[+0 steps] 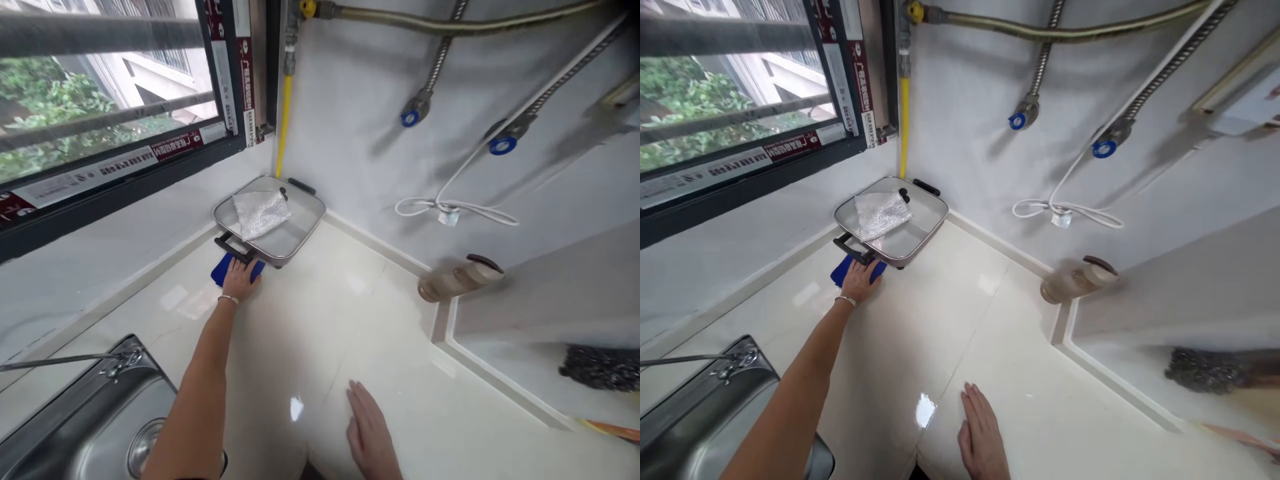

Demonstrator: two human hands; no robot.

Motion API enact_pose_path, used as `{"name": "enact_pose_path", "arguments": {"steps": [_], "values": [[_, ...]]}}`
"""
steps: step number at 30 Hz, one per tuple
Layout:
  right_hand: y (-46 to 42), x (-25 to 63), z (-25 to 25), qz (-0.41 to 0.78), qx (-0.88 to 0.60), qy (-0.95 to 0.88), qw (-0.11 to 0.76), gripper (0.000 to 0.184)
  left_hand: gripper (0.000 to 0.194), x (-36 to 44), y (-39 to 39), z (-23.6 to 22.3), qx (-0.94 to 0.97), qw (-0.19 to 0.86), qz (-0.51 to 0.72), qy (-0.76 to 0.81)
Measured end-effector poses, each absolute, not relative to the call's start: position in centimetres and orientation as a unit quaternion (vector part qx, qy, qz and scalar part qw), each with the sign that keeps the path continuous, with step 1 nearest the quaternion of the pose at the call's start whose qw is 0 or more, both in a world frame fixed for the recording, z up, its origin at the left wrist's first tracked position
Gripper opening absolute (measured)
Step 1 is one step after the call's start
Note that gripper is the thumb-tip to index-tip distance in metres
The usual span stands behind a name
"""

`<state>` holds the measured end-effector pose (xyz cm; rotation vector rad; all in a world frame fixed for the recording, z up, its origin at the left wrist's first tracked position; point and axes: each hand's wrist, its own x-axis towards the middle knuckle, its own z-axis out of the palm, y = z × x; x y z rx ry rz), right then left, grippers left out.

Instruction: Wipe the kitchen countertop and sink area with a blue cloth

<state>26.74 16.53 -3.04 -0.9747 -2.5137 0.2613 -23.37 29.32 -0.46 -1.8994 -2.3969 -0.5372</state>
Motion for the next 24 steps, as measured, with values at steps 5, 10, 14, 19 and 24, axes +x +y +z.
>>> {"name": "enact_pose_path", "arguments": {"steps": [5,10,14,19,24], "values": [[16.5,26.8,-2.8,0.090,-0.361,-0.907,0.199,0.065,0.062,-25.2,31.1,-0.8,-0.619,0.021,-0.197,-0.760],[16.5,26.7,-2.7,0.079,-0.360,-0.908,0.200,0.065,0.069,-24.9,30.8,-0.9,-0.610,0.053,-0.233,-0.755],[16.5,26.7,-2.8,0.075,-0.357,-0.908,0.205,0.065,0.066,-23.6,29.9,-1.3,-0.547,0.090,-0.255,-0.792],[16.4,26.7,-3.1,0.072,-0.357,-0.908,0.206,0.063,0.062,-22.0,28.1,-1.4,-0.513,0.070,-0.241,-0.821],[16.2,26.7,-3.2,0.068,-0.350,-0.911,0.209,0.064,0.065,-19.9,22.8,-1.3,-0.545,0.077,-0.221,-0.805]]}}
